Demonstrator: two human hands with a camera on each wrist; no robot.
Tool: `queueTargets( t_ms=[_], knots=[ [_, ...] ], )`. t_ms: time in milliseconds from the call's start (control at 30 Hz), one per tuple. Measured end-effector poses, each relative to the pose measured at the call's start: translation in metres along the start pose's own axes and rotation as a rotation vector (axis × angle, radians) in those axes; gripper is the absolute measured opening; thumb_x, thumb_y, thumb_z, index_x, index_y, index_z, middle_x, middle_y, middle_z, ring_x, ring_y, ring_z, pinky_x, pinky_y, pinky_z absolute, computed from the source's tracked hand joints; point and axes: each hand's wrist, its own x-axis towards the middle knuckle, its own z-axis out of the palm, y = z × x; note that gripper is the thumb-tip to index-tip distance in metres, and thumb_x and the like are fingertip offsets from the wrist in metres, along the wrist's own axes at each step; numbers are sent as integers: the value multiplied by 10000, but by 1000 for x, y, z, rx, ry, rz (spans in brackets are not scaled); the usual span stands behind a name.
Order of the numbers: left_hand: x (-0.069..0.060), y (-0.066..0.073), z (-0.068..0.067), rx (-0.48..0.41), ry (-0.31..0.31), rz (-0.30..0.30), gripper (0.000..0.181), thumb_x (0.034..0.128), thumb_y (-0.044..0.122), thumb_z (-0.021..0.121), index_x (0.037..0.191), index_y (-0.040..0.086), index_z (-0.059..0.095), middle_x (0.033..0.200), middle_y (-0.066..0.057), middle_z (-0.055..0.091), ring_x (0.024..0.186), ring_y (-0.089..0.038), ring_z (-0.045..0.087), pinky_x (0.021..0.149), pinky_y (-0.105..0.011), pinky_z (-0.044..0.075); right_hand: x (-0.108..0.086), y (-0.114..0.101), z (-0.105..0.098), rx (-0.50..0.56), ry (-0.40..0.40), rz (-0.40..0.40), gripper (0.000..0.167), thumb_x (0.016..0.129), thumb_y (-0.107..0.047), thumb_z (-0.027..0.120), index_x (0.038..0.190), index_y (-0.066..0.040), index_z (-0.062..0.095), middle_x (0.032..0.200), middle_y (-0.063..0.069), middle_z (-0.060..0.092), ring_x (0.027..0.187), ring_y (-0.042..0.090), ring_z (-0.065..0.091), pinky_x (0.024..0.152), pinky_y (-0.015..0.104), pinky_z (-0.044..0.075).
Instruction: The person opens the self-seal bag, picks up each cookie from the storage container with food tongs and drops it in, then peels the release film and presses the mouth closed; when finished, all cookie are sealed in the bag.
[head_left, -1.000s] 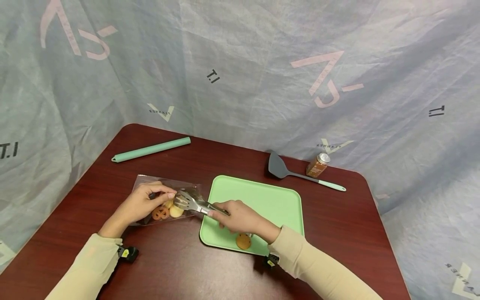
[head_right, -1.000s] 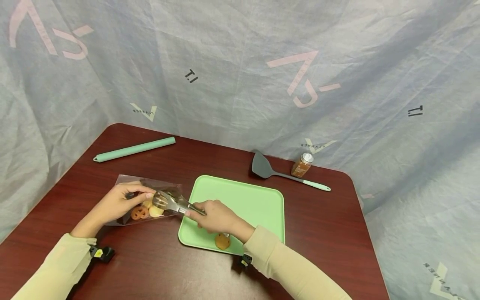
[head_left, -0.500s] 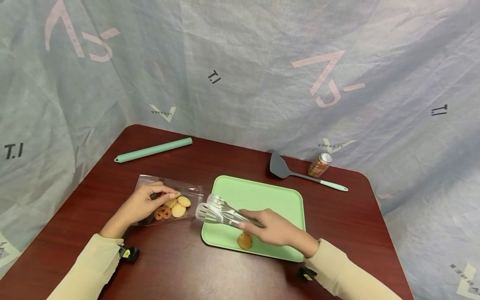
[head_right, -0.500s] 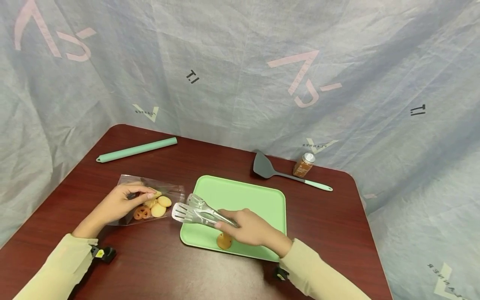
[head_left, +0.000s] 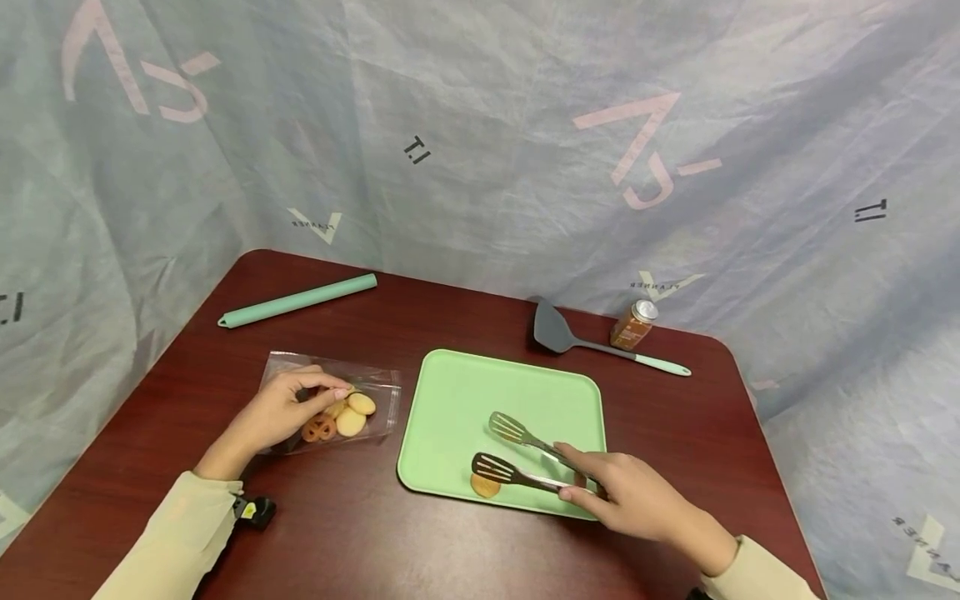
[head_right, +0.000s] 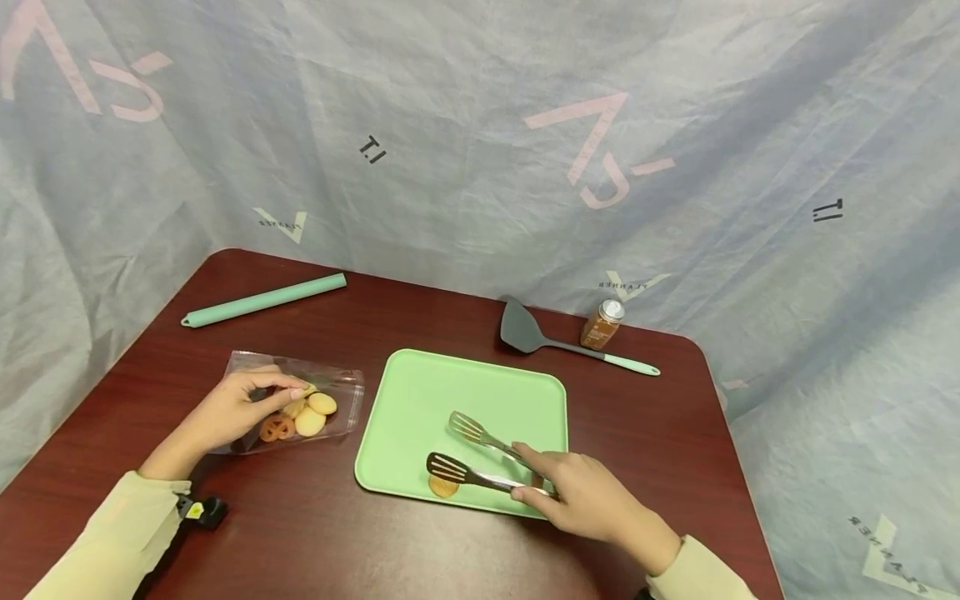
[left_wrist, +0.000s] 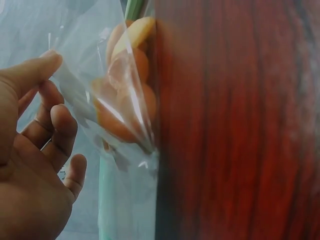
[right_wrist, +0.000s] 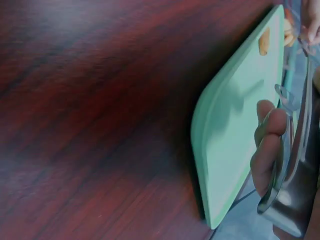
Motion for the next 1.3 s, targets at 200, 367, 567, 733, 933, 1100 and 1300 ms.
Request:
queueTargets(
  t_ms=[200,367,567,733,933,1100,1300],
  knots=[
    [0,0,0,5,5,15,121,971,147,721,1060,115,795,980,80,714,921,-114,628,754,-279,497,-7,-3,5,-136,54,-51,556,962,-442,704,1407,-127,598,831,-284,479,553,-89,356,524,172,362],
    [1,3,0,1,6,21,122,972,150,719,1062,120,796,982,83,715,918,-116,627,748,-272,494,-4,2,9,-183,62,-35,576,951,-469,707,1404,-127,607,812,-270,478,529,-91,344,479,179,335],
    [0,3,1,-13,-1,37,137,963,118,723,1080,132,793,1005,61,719,944,-128,626,775,-268,491,4,16,5,-270,110,49,599,943,-486,711,1413,-131,603,803,-216,525,554,-70,386,473,226,362],
    [0,4,0,-9,-6,30,139,965,132,724,1085,141,793,1011,64,716,957,-125,624,797,-271,493,4,22,-4,-247,120,48,633,925,-478,736,1432,-129,585,830,-211,540,561,-64,369,508,235,377],
    [1,4,-1,-5,-8,18,128,974,150,716,1073,136,796,1015,66,720,960,-122,627,794,-271,496,0,25,-3,-197,64,-14,586,946,-462,715,1408,-119,606,826,-261,485,549,-78,361,500,193,344],
    [2,4,0,-1,-11,21,124,982,173,710,1062,137,796,997,67,721,913,-118,629,749,-276,499,3,29,0,-232,105,-6,559,931,-448,740,1375,-124,639,787,-250,476,563,-71,390,483,203,347],
    [1,4,0,-4,-18,24,127,978,168,713,1071,162,800,1004,81,720,931,-109,629,762,-293,503,5,34,-1,-264,156,58,580,920,-438,756,1392,-126,628,791,-238,496,588,-62,430,484,234,377]
  ],
)
